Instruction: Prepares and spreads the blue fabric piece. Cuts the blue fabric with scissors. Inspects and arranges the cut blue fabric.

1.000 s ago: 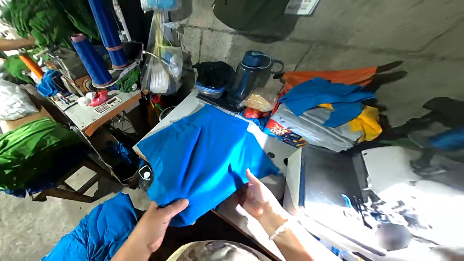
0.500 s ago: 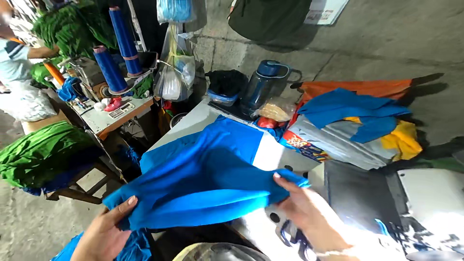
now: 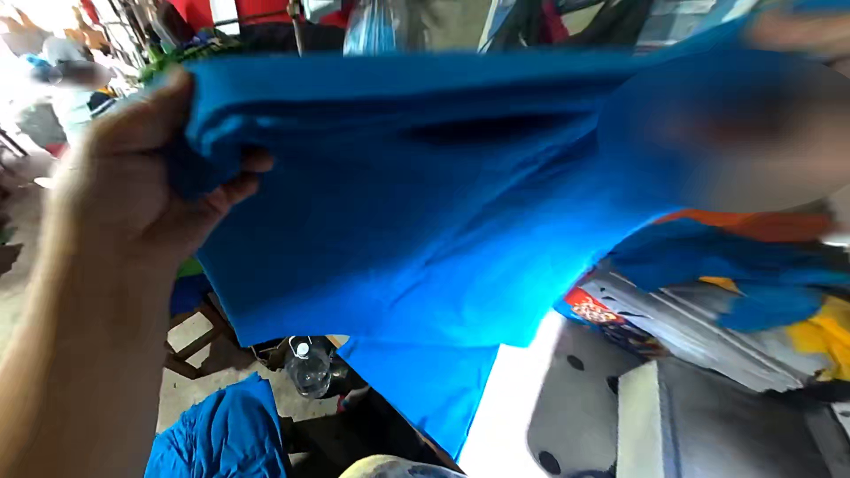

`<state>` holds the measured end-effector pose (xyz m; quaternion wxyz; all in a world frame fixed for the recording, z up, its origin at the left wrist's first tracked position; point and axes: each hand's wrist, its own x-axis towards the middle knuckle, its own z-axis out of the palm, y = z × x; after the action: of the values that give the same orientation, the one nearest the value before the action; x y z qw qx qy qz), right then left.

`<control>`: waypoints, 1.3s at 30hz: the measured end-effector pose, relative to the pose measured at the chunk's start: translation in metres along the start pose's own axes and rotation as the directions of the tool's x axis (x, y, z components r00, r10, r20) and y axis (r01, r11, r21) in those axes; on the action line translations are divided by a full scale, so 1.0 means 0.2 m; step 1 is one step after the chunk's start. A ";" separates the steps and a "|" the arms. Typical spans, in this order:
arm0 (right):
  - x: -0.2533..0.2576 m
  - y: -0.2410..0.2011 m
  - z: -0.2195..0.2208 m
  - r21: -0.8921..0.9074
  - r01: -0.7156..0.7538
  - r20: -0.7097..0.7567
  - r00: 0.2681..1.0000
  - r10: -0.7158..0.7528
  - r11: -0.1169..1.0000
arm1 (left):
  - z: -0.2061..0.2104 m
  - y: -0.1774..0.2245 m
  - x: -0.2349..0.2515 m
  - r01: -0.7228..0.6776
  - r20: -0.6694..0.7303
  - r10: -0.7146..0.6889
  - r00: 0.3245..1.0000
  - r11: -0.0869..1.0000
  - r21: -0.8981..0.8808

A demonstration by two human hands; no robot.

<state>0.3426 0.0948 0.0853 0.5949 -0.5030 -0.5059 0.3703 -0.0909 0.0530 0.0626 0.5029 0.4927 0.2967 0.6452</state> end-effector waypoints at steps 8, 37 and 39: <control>0.35 0.18 0.29 0.006 -0.219 -0.192 0.957 0.216 0.976 | -0.03 -0.08 0.29 0.284 -0.239 -0.264 0.934 0.958 0.051; -0.22 1.48 -0.13 -0.838 -0.543 -0.507 0.813 0.286 0.058 | 0.21 -1.39 -0.99 0.898 -0.058 -0.925 0.376 0.379 -0.224; -0.27 1.50 -0.12 -0.853 -0.511 -0.467 0.838 0.284 0.106 | 0.18 -1.40 -1.00 0.912 -0.066 -0.947 0.314 0.320 -0.256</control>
<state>0.3740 0.1037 -0.2196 0.0783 -0.9058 -0.4092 0.0771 0.0445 -0.0506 -0.2393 0.7893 0.1170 0.5195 0.3057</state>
